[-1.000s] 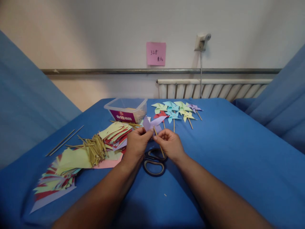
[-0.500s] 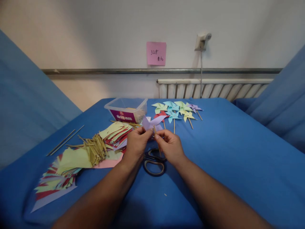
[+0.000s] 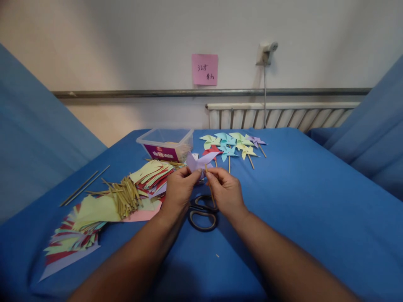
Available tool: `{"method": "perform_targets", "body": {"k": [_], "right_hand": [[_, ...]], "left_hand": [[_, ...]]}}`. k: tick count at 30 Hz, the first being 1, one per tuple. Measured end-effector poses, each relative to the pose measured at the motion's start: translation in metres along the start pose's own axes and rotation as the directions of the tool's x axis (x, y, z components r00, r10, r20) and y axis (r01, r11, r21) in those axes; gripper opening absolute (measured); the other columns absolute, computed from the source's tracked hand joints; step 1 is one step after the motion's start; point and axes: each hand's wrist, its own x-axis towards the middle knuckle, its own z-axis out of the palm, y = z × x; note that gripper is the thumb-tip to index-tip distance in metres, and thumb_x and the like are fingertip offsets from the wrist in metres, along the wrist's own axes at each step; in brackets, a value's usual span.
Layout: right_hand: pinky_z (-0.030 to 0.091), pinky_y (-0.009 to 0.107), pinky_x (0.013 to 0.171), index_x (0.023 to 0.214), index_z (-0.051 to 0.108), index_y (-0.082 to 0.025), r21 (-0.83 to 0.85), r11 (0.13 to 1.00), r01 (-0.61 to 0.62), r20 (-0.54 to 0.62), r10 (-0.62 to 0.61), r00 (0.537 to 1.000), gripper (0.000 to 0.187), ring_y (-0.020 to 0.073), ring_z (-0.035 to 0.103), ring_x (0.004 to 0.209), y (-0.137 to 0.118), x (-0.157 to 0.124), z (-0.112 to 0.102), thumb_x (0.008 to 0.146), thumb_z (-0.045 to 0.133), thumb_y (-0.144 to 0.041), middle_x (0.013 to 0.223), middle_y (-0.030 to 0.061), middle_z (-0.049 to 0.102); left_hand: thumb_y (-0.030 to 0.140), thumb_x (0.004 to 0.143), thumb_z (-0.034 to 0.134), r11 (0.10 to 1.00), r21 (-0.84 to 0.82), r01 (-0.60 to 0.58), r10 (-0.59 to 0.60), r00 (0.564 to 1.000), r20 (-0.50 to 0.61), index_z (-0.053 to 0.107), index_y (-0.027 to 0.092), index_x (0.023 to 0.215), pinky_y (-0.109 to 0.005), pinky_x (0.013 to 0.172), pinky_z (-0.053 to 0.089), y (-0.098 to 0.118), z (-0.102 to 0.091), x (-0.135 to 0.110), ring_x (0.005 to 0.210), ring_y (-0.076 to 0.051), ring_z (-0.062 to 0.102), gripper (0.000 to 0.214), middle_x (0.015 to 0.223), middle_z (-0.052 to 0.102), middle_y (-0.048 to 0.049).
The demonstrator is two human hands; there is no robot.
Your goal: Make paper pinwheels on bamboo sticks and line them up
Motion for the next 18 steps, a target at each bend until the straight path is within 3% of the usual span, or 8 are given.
{"method": "perform_targets", "body": {"k": [10,18], "right_hand": [[0.026,0.021,0.038,0.072,0.064,-0.017,0.046,0.989,-0.142,0.089,0.137,0.987,0.043,0.0054,0.037,0.039,0.0019,0.0044,-0.0022,0.067,0.075,-0.058,0.056,-0.0035,0.059],[0.028,0.021,0.038,0.072,0.064,-0.017,0.056,0.987,-0.147,0.097,0.142,0.985,0.043,0.0062,0.039,0.040,0.0034,0.0048,-0.0014,0.068,0.075,-0.058,0.053,-0.0044,0.056]], "left_hand": [[0.038,0.069,0.067,0.992,0.118,-0.051,0.049,0.999,0.022,0.064,0.015,0.059,-0.024,0.051,0.031,0.0002,-0.0001,-0.0033,0.054,-0.011,0.043,0.025,0.054,0.052,0.0028],[0.034,0.070,0.067,0.988,0.142,-0.068,0.065,0.997,0.030,0.065,0.016,0.057,-0.024,0.052,0.032,0.0041,-0.0005,-0.0051,0.053,-0.011,0.046,0.023,0.053,0.055,0.0022]]}}
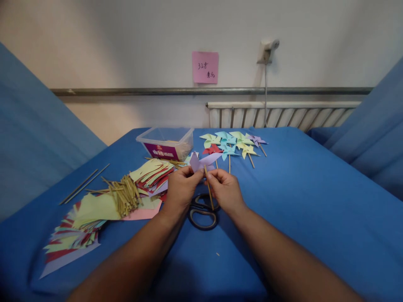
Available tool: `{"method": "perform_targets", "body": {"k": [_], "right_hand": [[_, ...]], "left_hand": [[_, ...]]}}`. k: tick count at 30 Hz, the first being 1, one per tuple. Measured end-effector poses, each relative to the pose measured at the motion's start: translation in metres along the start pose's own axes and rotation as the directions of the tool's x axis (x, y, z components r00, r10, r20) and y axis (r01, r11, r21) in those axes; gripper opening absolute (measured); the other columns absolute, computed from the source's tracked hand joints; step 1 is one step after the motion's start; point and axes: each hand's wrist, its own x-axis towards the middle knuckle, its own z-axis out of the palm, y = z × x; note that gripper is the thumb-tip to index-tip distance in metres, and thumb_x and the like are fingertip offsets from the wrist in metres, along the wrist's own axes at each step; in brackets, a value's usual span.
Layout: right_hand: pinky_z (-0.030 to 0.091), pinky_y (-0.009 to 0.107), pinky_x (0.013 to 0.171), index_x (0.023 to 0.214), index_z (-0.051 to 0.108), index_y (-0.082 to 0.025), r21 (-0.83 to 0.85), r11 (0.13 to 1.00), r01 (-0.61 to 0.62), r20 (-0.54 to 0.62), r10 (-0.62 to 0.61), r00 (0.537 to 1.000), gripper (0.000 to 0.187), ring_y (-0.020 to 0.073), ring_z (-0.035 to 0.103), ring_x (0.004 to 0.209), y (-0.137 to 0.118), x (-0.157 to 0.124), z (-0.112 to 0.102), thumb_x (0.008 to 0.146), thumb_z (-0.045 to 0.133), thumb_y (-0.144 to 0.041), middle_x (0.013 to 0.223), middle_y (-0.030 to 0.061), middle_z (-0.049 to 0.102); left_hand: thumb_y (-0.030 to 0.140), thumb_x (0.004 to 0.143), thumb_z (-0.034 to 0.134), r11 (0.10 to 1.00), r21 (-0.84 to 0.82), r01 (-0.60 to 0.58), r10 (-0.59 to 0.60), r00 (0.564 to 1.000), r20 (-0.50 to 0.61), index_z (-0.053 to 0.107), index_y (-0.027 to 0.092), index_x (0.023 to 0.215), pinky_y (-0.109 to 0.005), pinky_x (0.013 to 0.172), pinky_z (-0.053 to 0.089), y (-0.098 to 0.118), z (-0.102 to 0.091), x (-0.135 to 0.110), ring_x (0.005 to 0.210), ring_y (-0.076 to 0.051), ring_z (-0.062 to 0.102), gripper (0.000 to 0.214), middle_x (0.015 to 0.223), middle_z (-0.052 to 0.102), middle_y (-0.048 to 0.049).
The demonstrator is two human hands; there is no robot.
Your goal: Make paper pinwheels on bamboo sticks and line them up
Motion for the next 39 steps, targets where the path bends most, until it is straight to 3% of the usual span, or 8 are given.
{"method": "perform_targets", "body": {"k": [6,13,24,39], "right_hand": [[0.028,0.020,0.038,0.074,0.063,-0.018,-0.017,1.000,0.023,0.012,-0.023,1.000,0.040,0.0065,0.040,0.039,0.0027,0.0008,0.0003,0.071,0.073,-0.057,0.055,-0.0040,0.058],[0.029,0.020,0.038,0.075,0.063,-0.018,-0.013,0.998,0.057,0.031,-0.057,0.998,0.036,0.0067,0.041,0.039,0.0035,-0.0007,0.0002,0.073,0.072,-0.053,0.051,-0.0055,0.054],[0.027,0.019,0.036,0.076,0.062,-0.018,0.015,0.999,0.037,0.013,-0.037,0.999,0.038,0.0060,0.041,0.037,0.0037,-0.0003,0.0014,0.072,0.073,-0.054,0.049,-0.0066,0.053],[0.030,0.020,0.037,0.075,0.061,-0.019,-0.016,0.999,0.035,0.007,-0.035,0.999,0.037,0.0076,0.042,0.037,0.0011,-0.0007,0.0018,0.070,0.072,-0.054,0.044,-0.0076,0.050]], "left_hand": [[0.032,0.070,0.067,0.999,-0.032,0.002,-0.001,1.000,0.024,0.067,0.016,0.059,-0.024,0.054,0.036,0.0013,-0.0006,-0.0005,0.054,-0.013,0.051,0.020,0.055,0.061,0.0009],[0.035,0.068,0.068,1.000,-0.013,0.001,-0.001,1.000,-0.004,0.064,0.016,0.055,-0.024,0.052,0.033,0.0024,0.0000,-0.0008,0.052,-0.011,0.045,0.023,0.051,0.054,0.0027],[0.028,0.069,0.066,0.999,-0.032,0.009,-0.009,1.000,0.000,0.065,0.016,0.056,-0.023,0.053,0.035,0.0064,-0.0006,-0.0028,0.053,-0.012,0.050,0.018,0.052,0.058,0.0029],[0.034,0.069,0.067,1.000,0.001,0.003,-0.003,1.000,-0.004,0.063,0.016,0.055,-0.024,0.051,0.032,0.0020,-0.0003,-0.0005,0.053,-0.012,0.045,0.023,0.052,0.054,0.0027]]}}
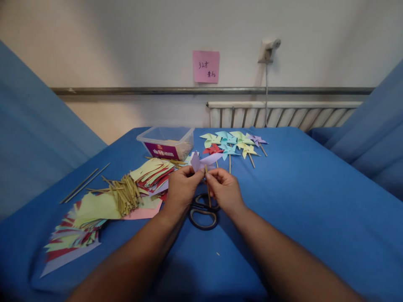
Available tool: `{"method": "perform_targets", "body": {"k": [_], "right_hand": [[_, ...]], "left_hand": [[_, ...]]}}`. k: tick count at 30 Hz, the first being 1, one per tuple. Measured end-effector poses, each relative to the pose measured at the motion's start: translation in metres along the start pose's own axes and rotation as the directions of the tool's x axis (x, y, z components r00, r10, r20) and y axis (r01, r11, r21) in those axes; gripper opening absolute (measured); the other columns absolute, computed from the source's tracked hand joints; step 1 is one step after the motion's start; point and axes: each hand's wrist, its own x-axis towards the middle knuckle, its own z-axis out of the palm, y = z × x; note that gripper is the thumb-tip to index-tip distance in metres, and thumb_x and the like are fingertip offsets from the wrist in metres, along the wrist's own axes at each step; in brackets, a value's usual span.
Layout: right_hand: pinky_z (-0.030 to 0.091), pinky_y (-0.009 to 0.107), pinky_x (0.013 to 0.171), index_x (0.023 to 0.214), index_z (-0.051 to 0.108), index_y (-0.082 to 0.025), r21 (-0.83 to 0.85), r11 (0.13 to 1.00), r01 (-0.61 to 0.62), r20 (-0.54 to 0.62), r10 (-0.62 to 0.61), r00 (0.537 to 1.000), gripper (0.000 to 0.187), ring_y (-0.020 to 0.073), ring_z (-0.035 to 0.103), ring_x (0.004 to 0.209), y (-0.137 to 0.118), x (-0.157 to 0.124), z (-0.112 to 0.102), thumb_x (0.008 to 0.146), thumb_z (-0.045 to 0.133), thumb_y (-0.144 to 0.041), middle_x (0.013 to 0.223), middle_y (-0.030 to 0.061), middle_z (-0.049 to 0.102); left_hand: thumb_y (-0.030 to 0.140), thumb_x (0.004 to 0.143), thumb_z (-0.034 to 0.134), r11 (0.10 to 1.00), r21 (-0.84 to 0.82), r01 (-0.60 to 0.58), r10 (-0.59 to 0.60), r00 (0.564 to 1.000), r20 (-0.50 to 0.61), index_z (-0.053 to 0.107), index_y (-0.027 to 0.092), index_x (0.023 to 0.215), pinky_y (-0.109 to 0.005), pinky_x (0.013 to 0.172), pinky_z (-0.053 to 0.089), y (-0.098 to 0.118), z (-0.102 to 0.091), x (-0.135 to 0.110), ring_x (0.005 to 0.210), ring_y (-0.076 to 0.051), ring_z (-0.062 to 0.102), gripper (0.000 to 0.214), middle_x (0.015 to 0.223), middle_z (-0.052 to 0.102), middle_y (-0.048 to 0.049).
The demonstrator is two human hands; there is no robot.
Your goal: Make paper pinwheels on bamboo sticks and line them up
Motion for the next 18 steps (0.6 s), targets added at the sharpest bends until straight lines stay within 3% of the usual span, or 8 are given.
{"method": "perform_targets", "body": {"k": [18], "right_hand": [[0.030,0.019,0.035,0.071,0.058,-0.019,-0.007,1.000,-0.029,0.015,0.029,0.999,0.040,0.0077,0.041,0.035,-0.0022,0.0018,-0.0017,0.067,0.074,-0.057,0.041,-0.0076,0.049]], "left_hand": [[0.037,0.069,0.067,0.999,0.040,-0.007,0.006,1.000,0.005,0.056,0.017,0.050,-0.024,0.050,0.026,-0.0007,-0.0001,0.0004,0.052,-0.010,0.036,0.030,0.049,0.042,0.0049]]}}
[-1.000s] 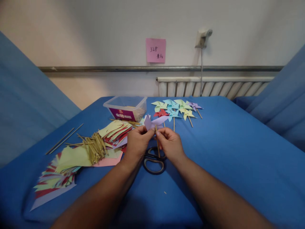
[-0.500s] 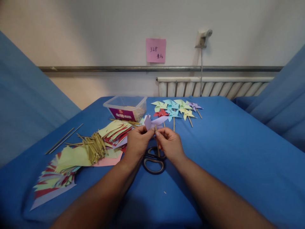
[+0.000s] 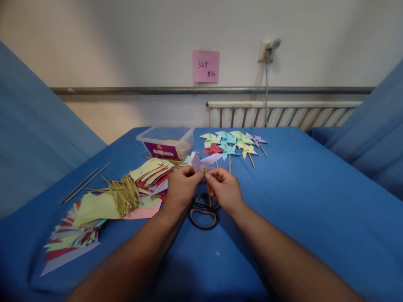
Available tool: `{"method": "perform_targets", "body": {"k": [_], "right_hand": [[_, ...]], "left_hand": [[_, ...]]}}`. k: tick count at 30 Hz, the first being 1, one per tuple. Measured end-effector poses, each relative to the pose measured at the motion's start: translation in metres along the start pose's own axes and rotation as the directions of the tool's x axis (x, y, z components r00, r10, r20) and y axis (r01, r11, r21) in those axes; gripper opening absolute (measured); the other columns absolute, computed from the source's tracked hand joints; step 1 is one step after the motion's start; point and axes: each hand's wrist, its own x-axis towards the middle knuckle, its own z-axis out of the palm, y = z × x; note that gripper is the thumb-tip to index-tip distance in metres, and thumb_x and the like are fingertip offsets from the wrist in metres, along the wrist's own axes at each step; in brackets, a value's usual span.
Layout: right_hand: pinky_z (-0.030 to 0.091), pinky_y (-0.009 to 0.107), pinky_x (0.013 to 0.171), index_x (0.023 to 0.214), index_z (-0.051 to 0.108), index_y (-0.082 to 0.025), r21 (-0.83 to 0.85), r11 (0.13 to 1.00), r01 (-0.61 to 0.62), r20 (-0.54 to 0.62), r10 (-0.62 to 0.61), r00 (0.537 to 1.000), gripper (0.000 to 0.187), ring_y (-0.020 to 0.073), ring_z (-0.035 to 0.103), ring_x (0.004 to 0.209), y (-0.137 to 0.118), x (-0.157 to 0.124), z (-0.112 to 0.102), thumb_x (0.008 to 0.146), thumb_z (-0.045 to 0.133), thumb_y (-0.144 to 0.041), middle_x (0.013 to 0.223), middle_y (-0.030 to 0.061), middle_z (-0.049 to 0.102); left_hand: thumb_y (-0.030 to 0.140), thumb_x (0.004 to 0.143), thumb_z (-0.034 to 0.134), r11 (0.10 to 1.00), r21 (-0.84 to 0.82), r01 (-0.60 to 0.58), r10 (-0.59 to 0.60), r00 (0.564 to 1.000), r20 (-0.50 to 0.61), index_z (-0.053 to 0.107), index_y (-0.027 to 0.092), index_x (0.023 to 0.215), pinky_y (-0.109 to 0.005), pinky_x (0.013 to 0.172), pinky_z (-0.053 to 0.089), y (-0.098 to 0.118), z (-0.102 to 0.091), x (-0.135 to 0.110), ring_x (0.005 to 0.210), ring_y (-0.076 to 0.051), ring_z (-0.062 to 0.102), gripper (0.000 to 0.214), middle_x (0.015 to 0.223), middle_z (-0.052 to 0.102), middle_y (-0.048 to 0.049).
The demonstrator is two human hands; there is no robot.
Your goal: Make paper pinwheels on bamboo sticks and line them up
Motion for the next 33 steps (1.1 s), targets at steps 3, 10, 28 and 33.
{"method": "perform_targets", "body": {"k": [3,10,28,33], "right_hand": [[0.029,0.019,0.034,0.071,0.058,-0.020,0.022,1.000,-0.014,0.010,0.014,1.000,0.041,0.0074,0.041,0.034,0.0007,0.0002,-0.0002,0.067,0.074,-0.057,0.041,-0.0079,0.049],[0.029,0.018,0.035,0.071,0.058,-0.020,0.034,0.999,-0.016,0.024,0.015,1.000,0.039,0.0072,0.040,0.034,0.0018,0.0004,-0.0009,0.068,0.073,-0.056,0.040,-0.0082,0.048],[0.030,0.021,0.038,0.068,0.058,-0.020,-0.085,0.990,0.114,-0.051,-0.118,0.992,0.030,0.0080,0.041,0.038,-0.0003,-0.0010,-0.0024,0.074,0.069,-0.047,0.046,-0.0067,0.050],[0.031,0.022,0.041,0.070,0.059,-0.020,-0.127,0.985,0.117,-0.077,-0.127,0.989,0.029,0.0085,0.041,0.041,0.0059,-0.0014,-0.0019,0.078,0.067,-0.047,0.049,-0.0067,0.050]], "left_hand": [[0.035,0.069,0.067,1.000,0.013,-0.014,0.014,1.000,0.001,0.055,0.017,0.049,-0.024,0.050,0.025,-0.0001,-0.0004,-0.0005,0.051,-0.010,0.035,0.030,0.049,0.041,0.0051],[0.031,0.072,0.064,0.994,0.076,-0.081,0.080,0.997,0.008,0.055,0.017,0.050,-0.024,0.051,0.027,0.0021,-0.0004,-0.0022,0.052,-0.010,0.036,0.028,0.049,0.043,0.0052],[0.033,0.075,0.062,0.989,0.038,-0.140,0.137,0.988,0.077,0.059,0.016,0.056,-0.024,0.055,0.030,0.0041,-0.0037,-0.0012,0.057,-0.011,0.039,0.026,0.054,0.043,0.0045],[0.035,0.074,0.063,0.992,-0.018,-0.123,0.125,0.987,0.099,0.062,0.015,0.060,-0.025,0.056,0.032,-0.0001,-0.0038,0.0021,0.059,-0.011,0.041,0.025,0.057,0.046,0.0036]]}}
